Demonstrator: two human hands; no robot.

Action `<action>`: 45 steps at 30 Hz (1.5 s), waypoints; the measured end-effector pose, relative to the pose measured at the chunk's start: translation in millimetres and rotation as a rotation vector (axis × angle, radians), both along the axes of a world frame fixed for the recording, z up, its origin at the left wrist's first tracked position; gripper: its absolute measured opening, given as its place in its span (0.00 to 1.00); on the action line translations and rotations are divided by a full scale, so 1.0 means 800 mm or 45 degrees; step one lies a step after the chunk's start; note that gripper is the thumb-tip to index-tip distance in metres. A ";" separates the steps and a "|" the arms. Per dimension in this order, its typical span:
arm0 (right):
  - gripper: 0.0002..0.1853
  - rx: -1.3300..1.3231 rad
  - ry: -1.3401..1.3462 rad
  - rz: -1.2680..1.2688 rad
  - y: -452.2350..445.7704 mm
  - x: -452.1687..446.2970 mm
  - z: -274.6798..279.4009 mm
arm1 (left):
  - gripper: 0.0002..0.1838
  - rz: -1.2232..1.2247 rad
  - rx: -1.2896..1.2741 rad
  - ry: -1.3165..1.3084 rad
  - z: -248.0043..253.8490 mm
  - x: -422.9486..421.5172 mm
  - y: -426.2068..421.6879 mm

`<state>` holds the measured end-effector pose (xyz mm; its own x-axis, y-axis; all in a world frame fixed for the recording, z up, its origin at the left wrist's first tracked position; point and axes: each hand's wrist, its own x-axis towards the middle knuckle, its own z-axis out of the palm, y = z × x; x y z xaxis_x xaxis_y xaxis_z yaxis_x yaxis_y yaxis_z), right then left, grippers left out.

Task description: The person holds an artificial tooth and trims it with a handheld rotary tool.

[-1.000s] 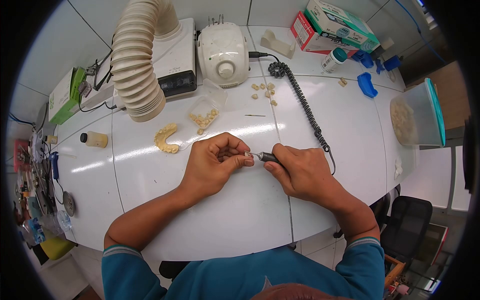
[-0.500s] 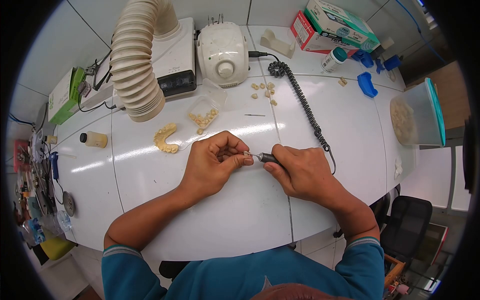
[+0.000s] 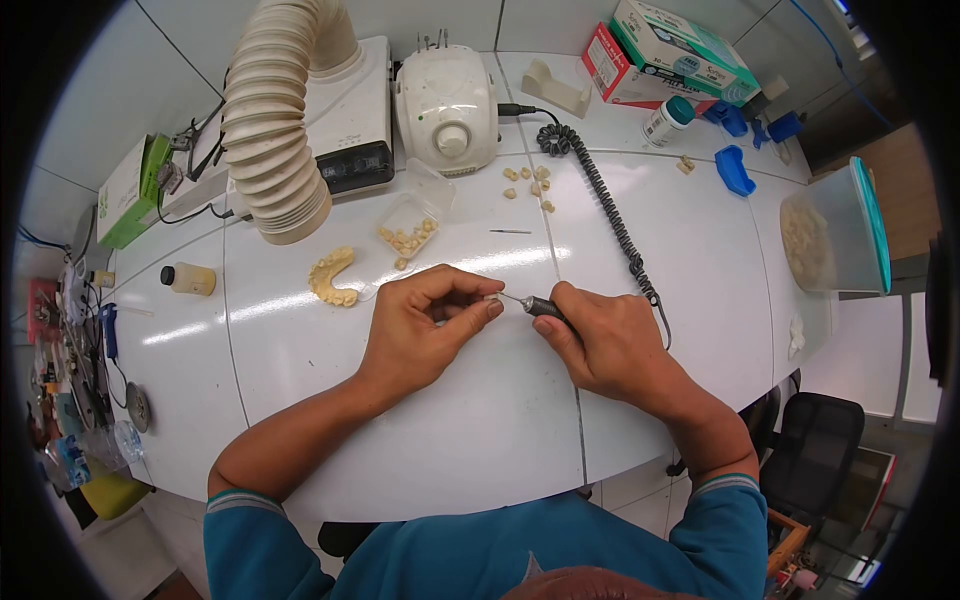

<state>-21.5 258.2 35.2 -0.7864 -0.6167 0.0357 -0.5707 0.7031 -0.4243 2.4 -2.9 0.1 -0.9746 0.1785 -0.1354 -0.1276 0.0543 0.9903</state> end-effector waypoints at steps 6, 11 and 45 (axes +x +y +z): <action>0.20 0.002 -0.001 -0.002 0.000 0.000 0.000 | 0.09 -0.012 -0.061 0.049 0.006 -0.001 0.001; 0.20 0.008 0.004 0.005 0.000 -0.001 0.000 | 0.08 0.000 0.030 0.005 -0.001 -0.001 0.000; 0.21 0.058 -0.017 0.001 -0.002 -0.001 0.002 | 0.07 0.040 0.040 -0.027 -0.004 0.001 -0.001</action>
<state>-21.9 256.8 36.9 -0.7860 -0.6183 -0.0032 -0.5658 0.7214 -0.3993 2.9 -4.1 -3.0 -0.9767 0.1525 -0.1511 -0.1500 0.0188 0.9885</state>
